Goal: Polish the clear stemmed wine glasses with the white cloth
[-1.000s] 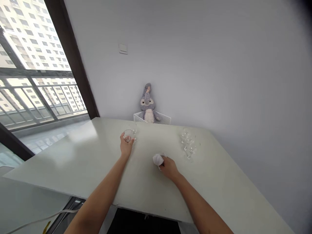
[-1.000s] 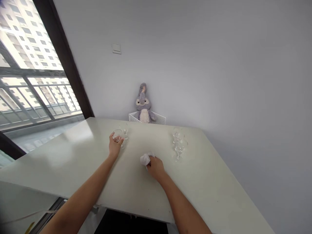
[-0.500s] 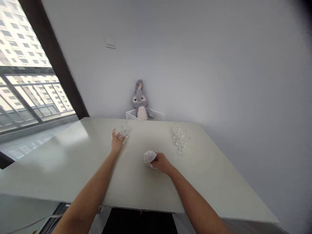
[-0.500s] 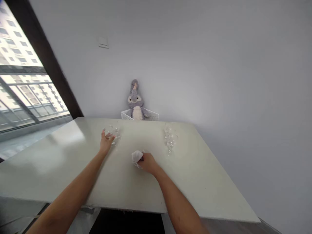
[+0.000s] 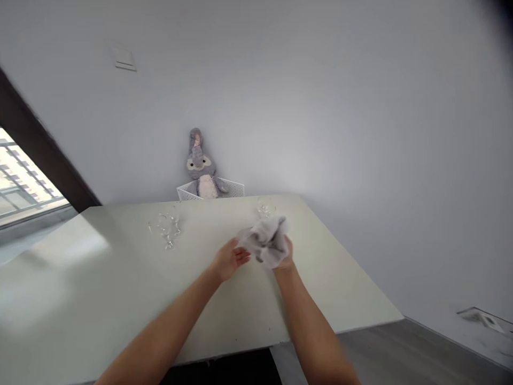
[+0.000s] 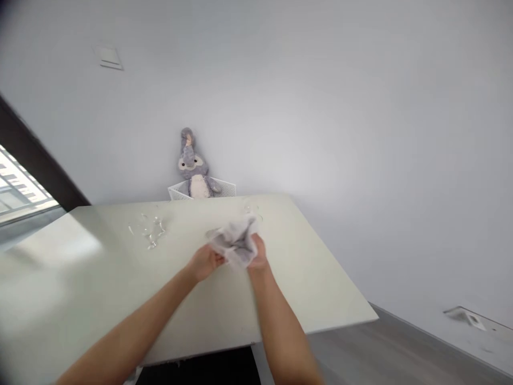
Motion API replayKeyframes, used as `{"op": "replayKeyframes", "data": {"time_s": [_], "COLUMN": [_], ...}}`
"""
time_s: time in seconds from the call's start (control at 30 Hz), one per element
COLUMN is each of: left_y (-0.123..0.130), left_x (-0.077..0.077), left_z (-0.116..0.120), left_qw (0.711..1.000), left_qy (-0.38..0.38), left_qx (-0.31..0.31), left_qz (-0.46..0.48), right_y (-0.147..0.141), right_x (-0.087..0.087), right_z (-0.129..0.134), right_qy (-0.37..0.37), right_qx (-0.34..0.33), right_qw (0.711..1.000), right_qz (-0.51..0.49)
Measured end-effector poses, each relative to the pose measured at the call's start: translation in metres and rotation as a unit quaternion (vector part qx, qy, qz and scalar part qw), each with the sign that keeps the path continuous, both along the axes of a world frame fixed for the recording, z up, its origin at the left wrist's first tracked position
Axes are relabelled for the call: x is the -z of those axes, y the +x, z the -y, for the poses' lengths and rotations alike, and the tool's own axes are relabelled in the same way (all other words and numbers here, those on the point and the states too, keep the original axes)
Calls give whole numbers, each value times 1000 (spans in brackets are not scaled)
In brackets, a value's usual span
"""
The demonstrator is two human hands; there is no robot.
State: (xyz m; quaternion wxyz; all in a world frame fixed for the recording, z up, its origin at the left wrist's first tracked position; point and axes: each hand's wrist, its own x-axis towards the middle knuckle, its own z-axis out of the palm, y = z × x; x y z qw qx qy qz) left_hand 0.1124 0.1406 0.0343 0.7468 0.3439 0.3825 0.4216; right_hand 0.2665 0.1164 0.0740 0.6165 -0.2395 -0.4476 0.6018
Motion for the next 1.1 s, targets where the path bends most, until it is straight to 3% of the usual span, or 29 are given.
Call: {"op": "replayKeyframes", "data": {"time_s": [0.1,0.17,0.27,0.37,0.43,0.53,0.63,0.73,0.83,0.97,1.1], "left_y": [56,83,107,112,104,76,35,-8,-42,-60,-51], "left_x": [-1,-3,-7,-11,-14,-15,-14,-16,-16,-4,10], "left_z": [-11,-16,-19,-18,-17,-14,-13,-14,-16,-16,-9], "left_qw": [989,979,964,950,946,953,966,967,955,942,948], "left_qy": [-102,-140,-156,-162,-163,-128,-81,-50,2,93,138], "left_qx": [60,63,31,2,-12,-54,-101,-174,-259,-313,-283], "left_qz": [88,136,212,267,278,268,222,180,145,79,46], "right_y": [45,70,90,91,82,60,33,8,-6,-10,-16], "right_x": [-11,-17,-22,-21,-22,-28,-32,-27,-14,3,14], "right_z": [-7,-10,-11,-11,-10,-5,0,-2,-9,-16,-17], "right_qy": [66,104,131,135,135,147,170,215,221,143,73], "right_qx": [108,148,182,208,192,103,49,142,264,321,353], "right_qw": [978,955,938,944,963,983,958,908,866,874,872], "right_qz": [-168,-236,-265,-216,-136,44,226,329,362,335,330]}}
